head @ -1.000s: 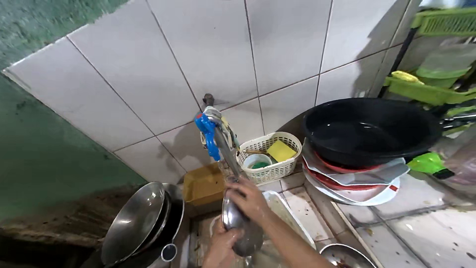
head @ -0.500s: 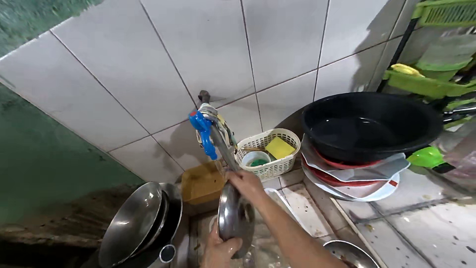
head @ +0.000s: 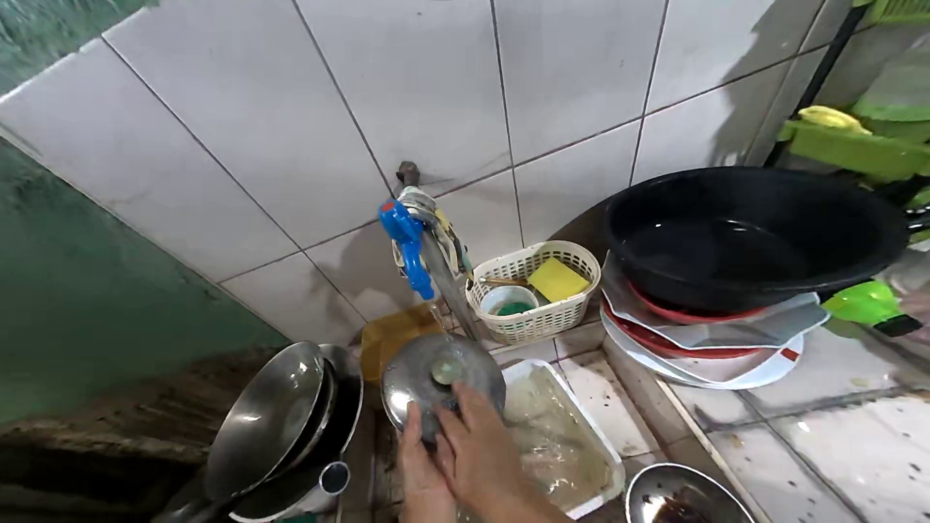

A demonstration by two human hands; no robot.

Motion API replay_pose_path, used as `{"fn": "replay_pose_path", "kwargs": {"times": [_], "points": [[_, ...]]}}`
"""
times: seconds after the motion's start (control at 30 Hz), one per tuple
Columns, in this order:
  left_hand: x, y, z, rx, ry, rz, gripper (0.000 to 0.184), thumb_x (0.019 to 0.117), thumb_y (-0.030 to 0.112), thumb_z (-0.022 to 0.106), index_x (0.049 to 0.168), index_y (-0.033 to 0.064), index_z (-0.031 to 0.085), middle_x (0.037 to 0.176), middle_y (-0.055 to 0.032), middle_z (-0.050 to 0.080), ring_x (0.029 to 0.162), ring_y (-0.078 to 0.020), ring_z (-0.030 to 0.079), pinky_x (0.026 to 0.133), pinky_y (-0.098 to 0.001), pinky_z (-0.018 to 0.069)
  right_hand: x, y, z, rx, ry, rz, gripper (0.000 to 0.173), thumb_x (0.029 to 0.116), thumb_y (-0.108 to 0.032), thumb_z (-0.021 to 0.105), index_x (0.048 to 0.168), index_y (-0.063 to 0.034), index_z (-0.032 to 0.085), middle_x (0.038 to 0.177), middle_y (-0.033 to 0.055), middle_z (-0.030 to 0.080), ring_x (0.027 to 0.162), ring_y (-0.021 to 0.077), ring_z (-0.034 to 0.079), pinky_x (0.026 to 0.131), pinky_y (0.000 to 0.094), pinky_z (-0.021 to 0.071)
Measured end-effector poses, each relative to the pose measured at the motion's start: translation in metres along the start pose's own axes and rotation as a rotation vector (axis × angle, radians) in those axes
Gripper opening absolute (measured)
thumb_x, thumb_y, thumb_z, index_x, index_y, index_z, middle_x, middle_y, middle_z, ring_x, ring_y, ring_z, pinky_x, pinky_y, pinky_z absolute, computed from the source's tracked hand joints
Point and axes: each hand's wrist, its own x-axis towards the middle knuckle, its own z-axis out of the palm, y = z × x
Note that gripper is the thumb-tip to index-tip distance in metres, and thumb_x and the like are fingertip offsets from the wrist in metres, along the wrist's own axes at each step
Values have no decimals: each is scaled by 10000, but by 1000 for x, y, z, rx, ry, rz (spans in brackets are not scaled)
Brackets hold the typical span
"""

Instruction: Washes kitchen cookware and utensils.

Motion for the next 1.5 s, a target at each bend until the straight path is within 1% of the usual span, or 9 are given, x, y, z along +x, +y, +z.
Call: {"fn": "replay_pose_path", "kwargs": {"times": [0.13,0.3,0.4,0.5,0.57,0.77,1.1,1.27,1.5], "points": [[-8,10,8,-166,102,-53,345,1087,296,421,1376,115,476,1122,-119,658,990,-231,688,822,-436,600,-9,25,4,60,190,-153,357,1036,-277,469,1215,-162,756,1369,151,663,1319,369,597,1115,617,437],[-21,42,3,-169,53,-25,418,1074,165,427,1487,181,366,1278,-155,606,1119,-299,649,901,-524,568,22,52,-34,500,42,511,435,1109,-249,363,1448,-66,565,1314,177,666,1122,276,682,952,489,550],[-33,77,8,140,-11,314,645,922,-33,569,1512,112,354,1245,-132,617,1050,-217,671,869,-425,597,39,54,-34,906,-84,835,451,1129,-347,349,1478,-94,482,991,124,688,657,183,647,552,330,537],[-35,129,2,789,61,696,633,840,113,783,1398,23,499,1170,-37,663,1027,-55,663,891,-268,577,37,58,-31,1262,-107,1066,470,1116,-451,337,1459,-139,414,1037,129,691,693,208,670,559,327,547],[-27,163,-1,1176,153,715,526,891,166,791,1354,28,582,1126,-138,689,999,-194,672,896,-427,550,34,60,-27,1407,-93,1141,425,1107,-422,389,1390,-113,460,1127,134,672,842,249,697,669,396,585],[61,196,-59,1782,88,404,556,1027,272,624,1515,69,453,1361,-276,588,1259,-480,560,1043,-694,406,55,47,-26,1361,-244,1017,671,1046,-71,552,1604,-187,197,1234,183,645,896,284,717,701,406,611],[106,181,-98,1950,-46,137,540,1114,318,390,1548,-2,365,1448,-326,499,1368,-481,472,1130,-643,338,117,28,-20,1028,-264,811,377,1064,-345,570,1302,-53,562,790,46,583,581,117,562,537,267,502],[85,171,-71,1798,-118,482,503,1084,319,483,1513,55,463,1490,-270,480,1375,-466,464,1112,-674,349,127,31,-21,1111,-270,816,359,983,-64,655,1316,-8,532,1131,154,600,848,221,642,734,386,585],[18,162,41,1602,-438,929,436,1073,287,500,1462,93,532,1442,-174,565,1273,-309,602,1060,-500,494,130,26,-36,797,-275,587,336,1083,-345,520,1166,-34,619,777,26,607,507,64,489,458,220,425]]}}
